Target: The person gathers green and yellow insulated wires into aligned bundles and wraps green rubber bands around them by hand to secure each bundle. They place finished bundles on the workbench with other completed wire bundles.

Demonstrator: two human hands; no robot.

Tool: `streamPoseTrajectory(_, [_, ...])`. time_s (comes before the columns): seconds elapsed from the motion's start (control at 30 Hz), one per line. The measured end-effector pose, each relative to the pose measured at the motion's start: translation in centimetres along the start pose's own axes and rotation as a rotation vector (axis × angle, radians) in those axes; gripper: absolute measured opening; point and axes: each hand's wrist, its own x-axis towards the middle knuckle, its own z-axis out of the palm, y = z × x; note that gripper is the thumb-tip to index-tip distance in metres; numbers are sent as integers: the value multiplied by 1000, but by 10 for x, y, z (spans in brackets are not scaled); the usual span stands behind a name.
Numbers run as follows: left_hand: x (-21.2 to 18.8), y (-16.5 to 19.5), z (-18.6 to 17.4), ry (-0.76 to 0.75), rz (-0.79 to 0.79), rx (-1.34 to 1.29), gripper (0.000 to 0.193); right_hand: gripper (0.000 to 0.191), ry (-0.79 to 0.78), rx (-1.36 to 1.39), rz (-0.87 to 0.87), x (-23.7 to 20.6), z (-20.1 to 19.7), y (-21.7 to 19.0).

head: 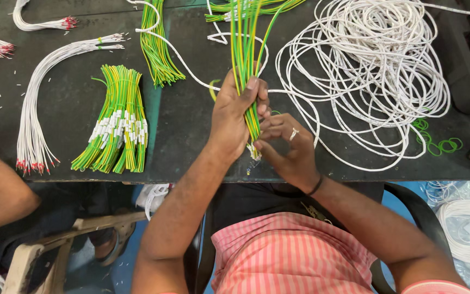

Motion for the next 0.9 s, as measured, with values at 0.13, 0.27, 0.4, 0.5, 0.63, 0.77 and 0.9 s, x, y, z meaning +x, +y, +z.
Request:
streamPoseTrajectory(0.13, [-10, 2, 2, -6, 37, 22, 36, 18, -25, -44, -20, -7, 2, -5])
streamPoseTrajectory(0.27, [-18, 2, 5, -7, 39, 59, 37, 13, -55, 66, 60, -18, 3, 3])
streamPoseTrajectory(0.4, [-18, 2, 5, -34, 54, 52, 38, 9, -99, 245, 136, -22, 1, 18])
streamPoseTrajectory(0.5, [-15, 3, 2, -45, 48, 11, 39, 17, -78, 462, 237, -21, 2, 27])
streamPoseTrajectory(0.63, [-14, 1, 1, -41, 31, -15, 43, 33, -116, 585, 307, -17, -1, 35])
streamPoseTrajectory(0.77, [-17, 0, 5, -39, 18, -50, 50, 32, -265, 787, 406, -13, -10, 39])
streamPoseTrajectory(0.9, [-19, 7, 7, -89, 55, -202, 58, 23, -191, 876, 455, -14, -14, 39])
